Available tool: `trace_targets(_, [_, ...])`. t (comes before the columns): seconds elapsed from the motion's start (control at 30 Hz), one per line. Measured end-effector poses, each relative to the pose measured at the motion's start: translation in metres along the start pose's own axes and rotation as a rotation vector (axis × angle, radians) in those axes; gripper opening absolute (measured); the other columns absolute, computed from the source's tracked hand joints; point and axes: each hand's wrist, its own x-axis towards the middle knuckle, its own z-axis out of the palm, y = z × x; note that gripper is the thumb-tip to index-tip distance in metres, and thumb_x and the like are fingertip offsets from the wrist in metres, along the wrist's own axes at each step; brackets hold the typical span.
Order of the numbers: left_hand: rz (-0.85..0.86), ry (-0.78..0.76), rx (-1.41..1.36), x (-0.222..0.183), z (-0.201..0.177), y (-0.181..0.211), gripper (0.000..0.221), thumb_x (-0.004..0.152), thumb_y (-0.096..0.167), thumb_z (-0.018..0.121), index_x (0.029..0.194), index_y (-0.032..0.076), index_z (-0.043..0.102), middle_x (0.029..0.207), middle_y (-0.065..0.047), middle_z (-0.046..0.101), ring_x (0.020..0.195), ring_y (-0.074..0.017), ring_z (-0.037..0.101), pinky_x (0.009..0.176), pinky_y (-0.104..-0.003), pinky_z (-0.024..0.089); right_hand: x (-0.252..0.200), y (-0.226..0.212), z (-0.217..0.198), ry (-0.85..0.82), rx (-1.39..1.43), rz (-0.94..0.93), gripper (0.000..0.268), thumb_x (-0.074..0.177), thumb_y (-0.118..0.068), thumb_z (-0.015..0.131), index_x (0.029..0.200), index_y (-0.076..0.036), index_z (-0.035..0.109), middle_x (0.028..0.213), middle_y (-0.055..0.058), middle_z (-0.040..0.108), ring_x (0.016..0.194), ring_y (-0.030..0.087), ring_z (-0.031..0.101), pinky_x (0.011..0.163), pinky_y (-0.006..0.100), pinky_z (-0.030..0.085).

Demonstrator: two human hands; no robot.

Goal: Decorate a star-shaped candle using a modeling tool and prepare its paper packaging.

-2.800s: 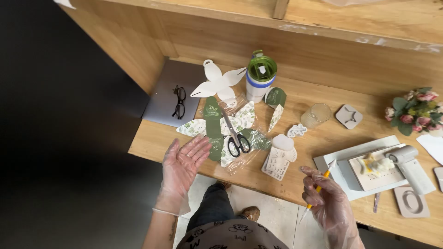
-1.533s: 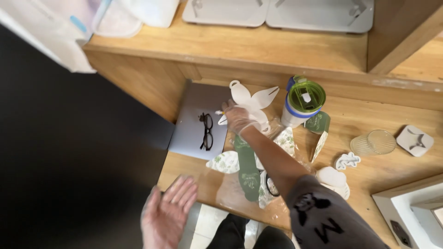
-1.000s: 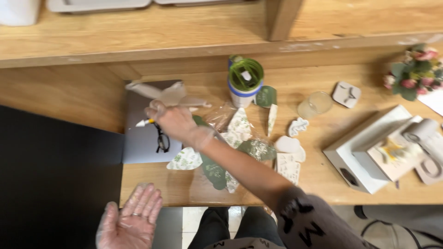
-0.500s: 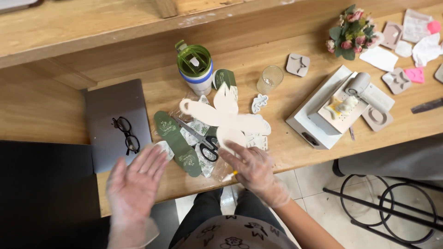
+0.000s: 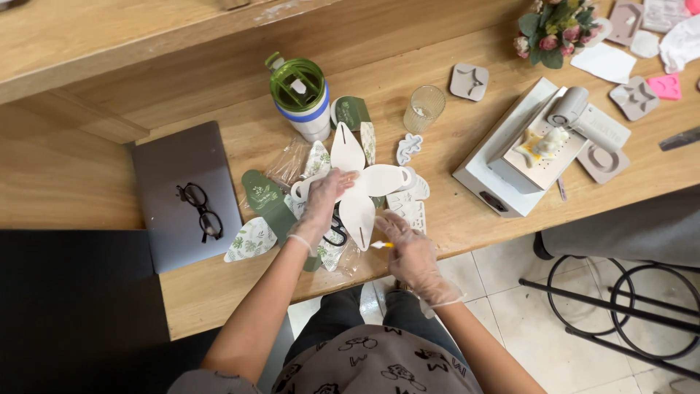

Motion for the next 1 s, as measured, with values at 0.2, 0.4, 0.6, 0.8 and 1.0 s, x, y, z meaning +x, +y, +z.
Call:
trace_targets(0.2, [0.205,0.035,0.522,0.027,-0.001,-0.006,0.030,0.085,0.043,0.064,0.092,0.022,0.084,0.105,0.003,0.078,0.111,-0.0196,0.070,0.101,-0.032,0.051,-0.016,0.012,-0.020,0.118,0.095,0.203,0.071,0.068,-0.010,0.061,0.132,-0.042,0.066,0.131,-0.008,0.066,0.089,0.032,0.074,0.079,0.046,0.062])
trace_targets(0.4, [0.211,-0.002,1.112,0.064,-0.010,-0.045,0.024,0.082,0.060,0.064,0.102,0.053,0.075,0.137,0.028,0.058,0.135,-0.0142,0.039,0.110,-0.043,0.028,-0.018,0.004,-0.031,0.153,0.134,0.288,0.074,0.068,-0.007,0.059,0.133,-0.041,0.066,0.127,-0.004,0.068,0.090,0.035,0.073,0.079,0.049,0.062])
trace_targets(0.6, [0.255,-0.088,1.125,0.046,-0.015,-0.027,0.038,0.080,0.050,0.074,0.117,0.051,0.071,0.150,0.015,0.050,0.140,-0.0209,0.034,0.110,-0.048,0.024,-0.017,-0.006,-0.050,0.180,0.209,0.332,0.077,0.068,-0.001,0.056,0.134,-0.039,0.068,0.125,-0.003,0.070,0.091,0.035,0.074,0.081,0.048,0.062])
trace_targets(0.8, [0.344,-0.058,1.155,0.023,-0.022,-0.004,0.046,0.078,0.054,0.079,0.121,0.042,0.072,0.160,0.006,0.040,0.146,-0.0252,0.025,0.114,-0.052,0.019,-0.018,-0.013,-0.065,0.176,0.255,0.358,0.074,0.071,0.004,0.054,0.136,-0.030,0.068,0.123,0.006,0.071,0.096,0.039,0.073,0.084,0.051,0.062])
trace_targets(1.0, [0.444,-0.055,0.863,0.038,-0.027,-0.030,0.039,0.088,0.056,0.071,0.120,0.034,0.075,0.157,-0.002,0.046,0.146,-0.0325,0.033,0.121,-0.046,0.024,0.002,-0.039,-0.102,0.100,0.546,0.485,0.054,0.085,0.004,0.051,0.130,-0.016,0.071,0.122,0.013,0.072,0.099,0.034,0.074,0.087,0.043,0.061])
